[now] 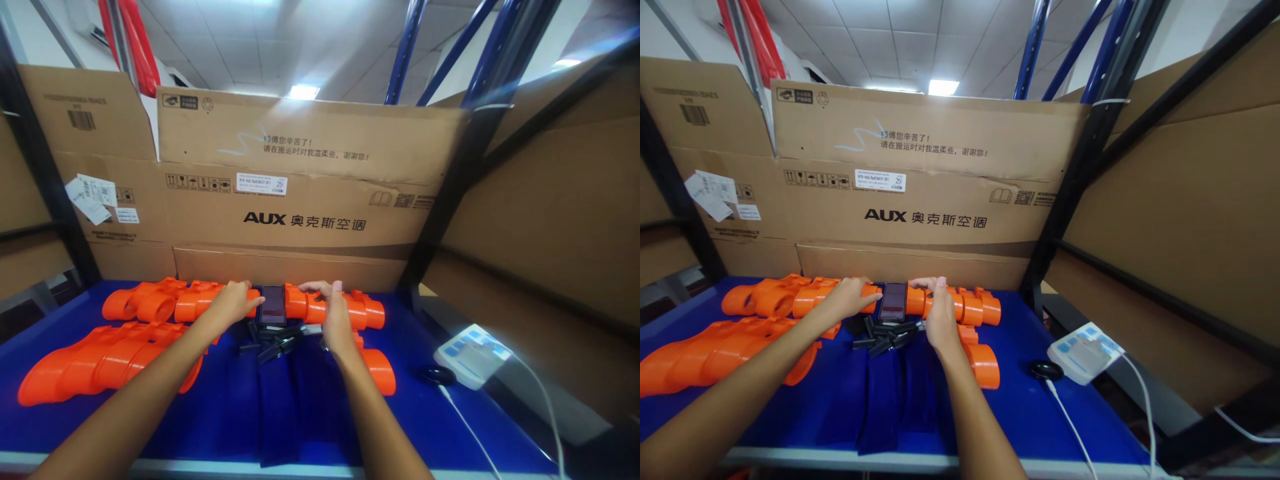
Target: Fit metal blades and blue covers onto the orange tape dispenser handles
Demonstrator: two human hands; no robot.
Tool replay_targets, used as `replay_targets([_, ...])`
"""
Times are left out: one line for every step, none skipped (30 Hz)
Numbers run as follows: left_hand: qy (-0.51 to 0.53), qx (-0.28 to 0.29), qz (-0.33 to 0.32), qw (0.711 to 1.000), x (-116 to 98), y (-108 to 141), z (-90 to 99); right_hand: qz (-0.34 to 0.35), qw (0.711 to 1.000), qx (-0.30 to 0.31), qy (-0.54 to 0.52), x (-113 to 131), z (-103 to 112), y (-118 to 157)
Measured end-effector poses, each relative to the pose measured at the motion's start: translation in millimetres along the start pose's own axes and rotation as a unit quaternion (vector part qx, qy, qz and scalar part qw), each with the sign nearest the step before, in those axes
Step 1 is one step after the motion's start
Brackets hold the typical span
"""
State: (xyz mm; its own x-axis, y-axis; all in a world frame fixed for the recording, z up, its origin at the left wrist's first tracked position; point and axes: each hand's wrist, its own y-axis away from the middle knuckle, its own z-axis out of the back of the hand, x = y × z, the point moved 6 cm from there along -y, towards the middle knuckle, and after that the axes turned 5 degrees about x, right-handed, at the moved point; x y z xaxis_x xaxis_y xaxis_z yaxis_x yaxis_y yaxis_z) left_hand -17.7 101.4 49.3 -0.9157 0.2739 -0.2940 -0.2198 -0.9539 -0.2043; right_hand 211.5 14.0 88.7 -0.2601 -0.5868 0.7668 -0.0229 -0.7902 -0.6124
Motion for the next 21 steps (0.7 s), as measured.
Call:
replay_targets([-0.003, -0.002, -0.007, 1.000, 0, 0, 3.2, 0.000, 1.000, 0.000, 0.002, 0, 0, 0])
replay_targets([-0.008, -0.007, -0.016, 1.000, 1, 0, 7.7, 0.000, 1.000, 0.000, 0.003, 0, 0, 0])
replay_targets([-0.015, -0.015, -0.026, 0.999, 3, 0, 13.2, 0.000, 1.000, 0.001, 0.002, 0, 1, -1])
replay_targets([-0.026, -0.024, -0.038, 0.999, 7, 0, 19.4, 0.000, 1.000, 0.001, 0.001, 0, 1, -1])
replay_targets([-0.038, -0.032, -0.050, 0.998, 11, 0, 25.5, 0.000, 1.000, 0.002, -0.001, 0, 1, -1])
replay_targets([-0.054, -0.029, -0.068, 0.996, 16, 0, 29.6, 0.000, 1.000, 0.004, -0.002, 1, 1, -1])
replay_targets([-0.072, -0.016, -0.087, 0.993, 21, 1, 31.4, -0.001, 1.000, 0.005, -0.002, 1, 1, -1])
replay_targets([-0.089, 0.003, -0.099, 0.991, 27, 1, 30.8, -0.001, 1.000, 0.006, 0.000, 1, 1, -1])
replay_targets([-0.104, 0.027, -0.105, 0.989, 34, 1, 28.0, -0.002, 1.000, 0.005, 0.003, 2, 1, -1])
replay_targets([-0.116, 0.052, -0.107, 0.986, 40, 2, 23.6, -0.004, 1.000, 0.004, 0.006, 2, 0, -1])
replay_targets([-0.127, 0.075, -0.109, 0.983, 45, 3, 18.0, -0.006, 1.000, 0.002, 0.008, 3, 0, 0])
replay_targets([-0.137, 0.094, -0.109, 0.980, 49, 3, 12.4, -0.008, 1.000, 0.000, 0.010, 3, 0, 0])
replay_targets([-0.147, 0.106, -0.109, 0.977, 51, 4, 7.6, -0.012, 1.000, -0.001, 0.012, 3, -1, 1])
replay_targets([-0.156, 0.113, -0.110, 0.975, 52, 4, 3.9, -0.016, 1.000, -0.001, 0.014, 3, -1, 1])
replay_targets([-0.163, 0.114, -0.111, 0.974, 53, 4, 2.2, -0.018, 1.000, -0.001, 0.016, 3, -2, 1])
replay_targets([-0.168, 0.111, -0.113, 0.973, 52, 4, 2.5, -0.019, 1.000, 0.001, 0.018, 2, -3, 0])
replay_targets([-0.169, 0.104, -0.117, 0.973, 51, 4, 5.0, -0.018, 1.000, 0.005, 0.019, 1, -4, -1])
replay_targets([-0.168, 0.094, -0.122, 0.974, 49, 5, 9.7, -0.015, 1.000, 0.009, 0.020, -1, -5, -1])
replay_targets([-0.166, 0.082, -0.130, 0.974, 47, 5, 16.2, -0.012, 1.000, 0.011, 0.023, -3, -6, -2])
replay_targets([-0.161, 0.068, -0.139, 0.975, 45, 7, 24.5, -0.011, 0.999, 0.013, 0.028, -6, -6, -3])
replay_targets([-0.154, 0.054, -0.151, 0.975, 42, 9, 33.9, -0.010, 0.999, 0.015, 0.037, -8, -7, -3])
